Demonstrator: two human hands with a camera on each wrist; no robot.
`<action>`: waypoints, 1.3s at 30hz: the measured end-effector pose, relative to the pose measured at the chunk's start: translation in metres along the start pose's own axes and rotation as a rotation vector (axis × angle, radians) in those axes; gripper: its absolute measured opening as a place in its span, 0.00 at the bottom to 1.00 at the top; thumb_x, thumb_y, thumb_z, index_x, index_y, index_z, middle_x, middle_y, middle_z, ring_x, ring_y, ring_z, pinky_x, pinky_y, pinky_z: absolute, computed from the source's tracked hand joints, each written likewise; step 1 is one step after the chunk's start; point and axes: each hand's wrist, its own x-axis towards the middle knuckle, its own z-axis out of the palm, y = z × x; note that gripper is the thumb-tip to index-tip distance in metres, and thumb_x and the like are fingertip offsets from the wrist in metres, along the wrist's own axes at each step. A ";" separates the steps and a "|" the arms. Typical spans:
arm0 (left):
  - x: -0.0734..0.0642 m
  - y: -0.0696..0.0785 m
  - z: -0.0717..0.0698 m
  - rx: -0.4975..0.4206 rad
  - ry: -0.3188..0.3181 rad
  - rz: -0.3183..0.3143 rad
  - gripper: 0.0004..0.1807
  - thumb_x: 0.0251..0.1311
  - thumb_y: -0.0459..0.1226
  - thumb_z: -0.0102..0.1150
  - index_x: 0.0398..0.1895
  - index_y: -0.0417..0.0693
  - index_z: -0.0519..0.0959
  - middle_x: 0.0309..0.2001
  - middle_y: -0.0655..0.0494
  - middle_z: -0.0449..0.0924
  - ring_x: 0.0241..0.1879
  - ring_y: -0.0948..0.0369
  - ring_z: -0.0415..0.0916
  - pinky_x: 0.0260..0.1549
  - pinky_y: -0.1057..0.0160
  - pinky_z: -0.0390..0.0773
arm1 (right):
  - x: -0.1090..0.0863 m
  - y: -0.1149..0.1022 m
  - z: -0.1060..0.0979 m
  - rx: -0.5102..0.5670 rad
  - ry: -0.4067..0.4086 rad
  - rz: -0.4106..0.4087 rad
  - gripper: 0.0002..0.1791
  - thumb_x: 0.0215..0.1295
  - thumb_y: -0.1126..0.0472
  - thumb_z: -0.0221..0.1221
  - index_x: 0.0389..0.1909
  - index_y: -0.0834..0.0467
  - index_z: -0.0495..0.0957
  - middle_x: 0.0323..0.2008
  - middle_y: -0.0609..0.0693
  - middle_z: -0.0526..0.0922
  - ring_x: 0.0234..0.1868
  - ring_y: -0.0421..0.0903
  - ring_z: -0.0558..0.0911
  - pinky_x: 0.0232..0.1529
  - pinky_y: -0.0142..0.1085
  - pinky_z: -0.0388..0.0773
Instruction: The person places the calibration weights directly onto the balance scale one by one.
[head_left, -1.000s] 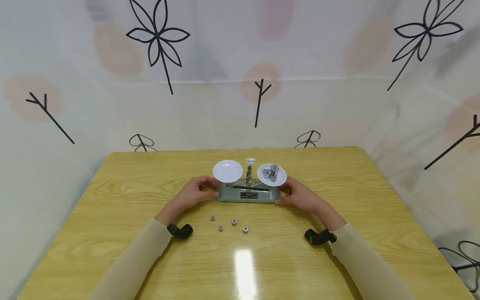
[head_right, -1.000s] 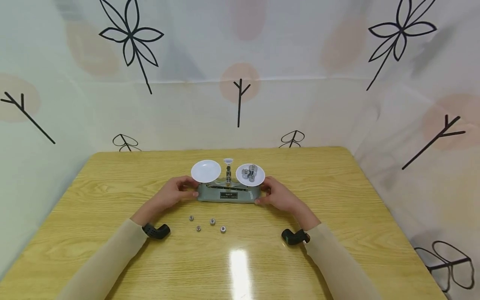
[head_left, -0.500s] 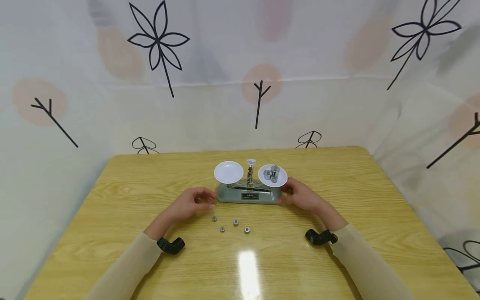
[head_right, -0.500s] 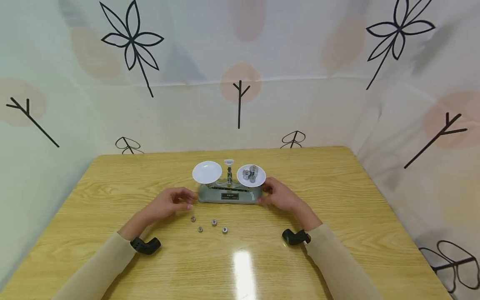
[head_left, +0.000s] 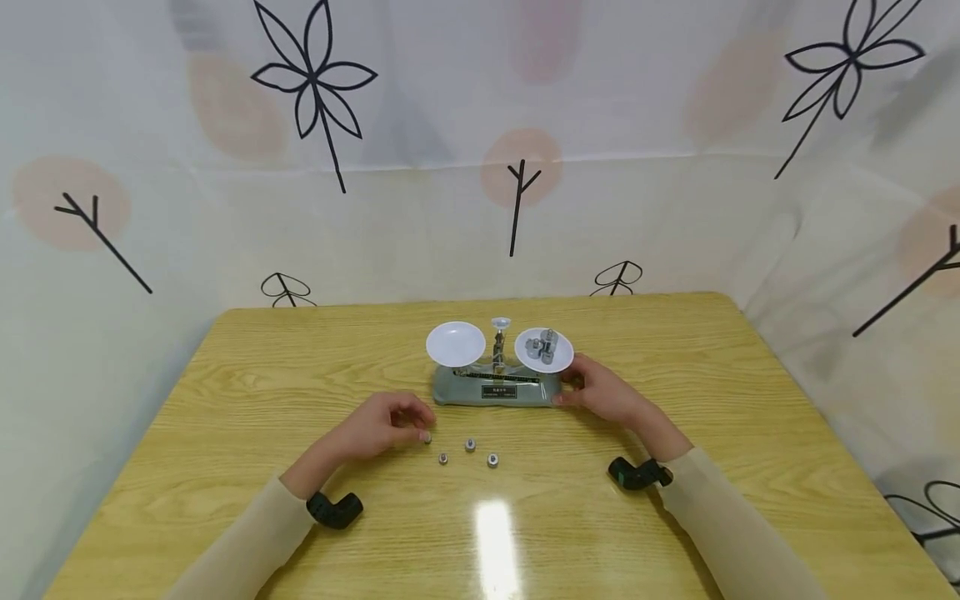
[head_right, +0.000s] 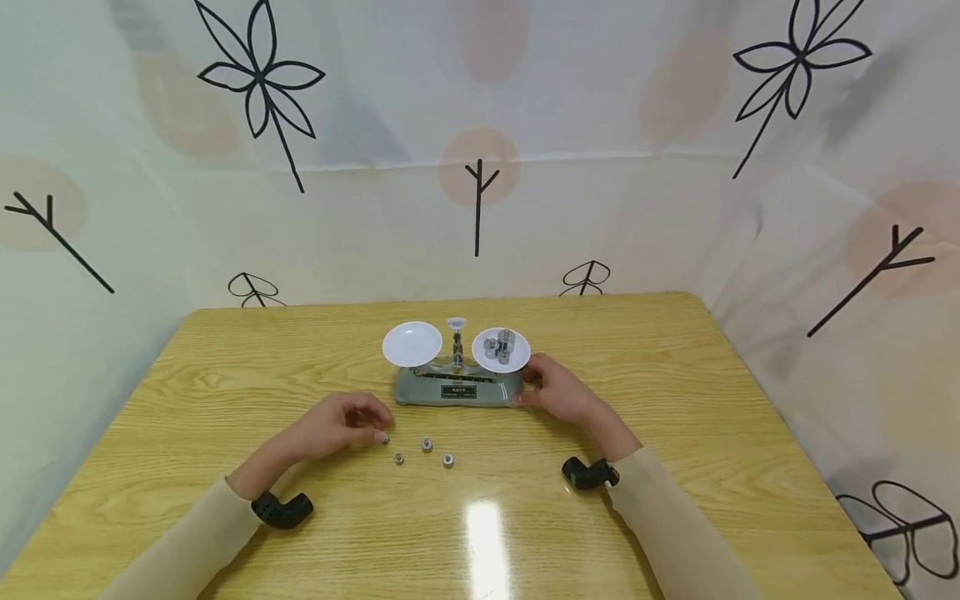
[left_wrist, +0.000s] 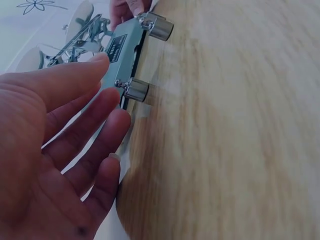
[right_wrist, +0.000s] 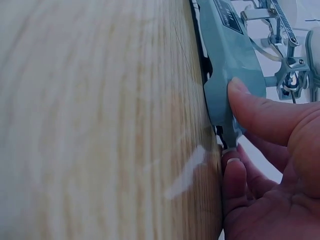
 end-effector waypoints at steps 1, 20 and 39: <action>0.000 0.000 0.000 -0.009 -0.005 -0.001 0.10 0.61 0.39 0.70 0.44 0.49 0.84 0.42 0.59 0.84 0.41 0.60 0.79 0.41 0.63 0.77 | 0.000 0.000 0.000 -0.004 -0.001 0.001 0.28 0.61 0.66 0.68 0.61 0.66 0.72 0.54 0.61 0.74 0.50 0.57 0.72 0.53 0.49 0.70; -0.002 0.003 0.004 0.046 -0.039 0.046 0.05 0.60 0.28 0.67 0.38 0.41 0.86 0.39 0.51 0.84 0.37 0.59 0.78 0.38 0.63 0.77 | 0.000 -0.002 0.000 -0.013 -0.002 0.005 0.29 0.61 0.66 0.68 0.62 0.66 0.71 0.55 0.61 0.74 0.52 0.58 0.72 0.56 0.52 0.69; -0.001 -0.004 0.004 0.048 -0.063 0.070 0.04 0.60 0.35 0.69 0.38 0.51 0.86 0.39 0.59 0.83 0.36 0.61 0.76 0.38 0.64 0.76 | -0.003 -0.004 0.001 -0.006 -0.009 0.003 0.29 0.61 0.66 0.67 0.62 0.65 0.71 0.56 0.60 0.74 0.54 0.58 0.72 0.58 0.52 0.68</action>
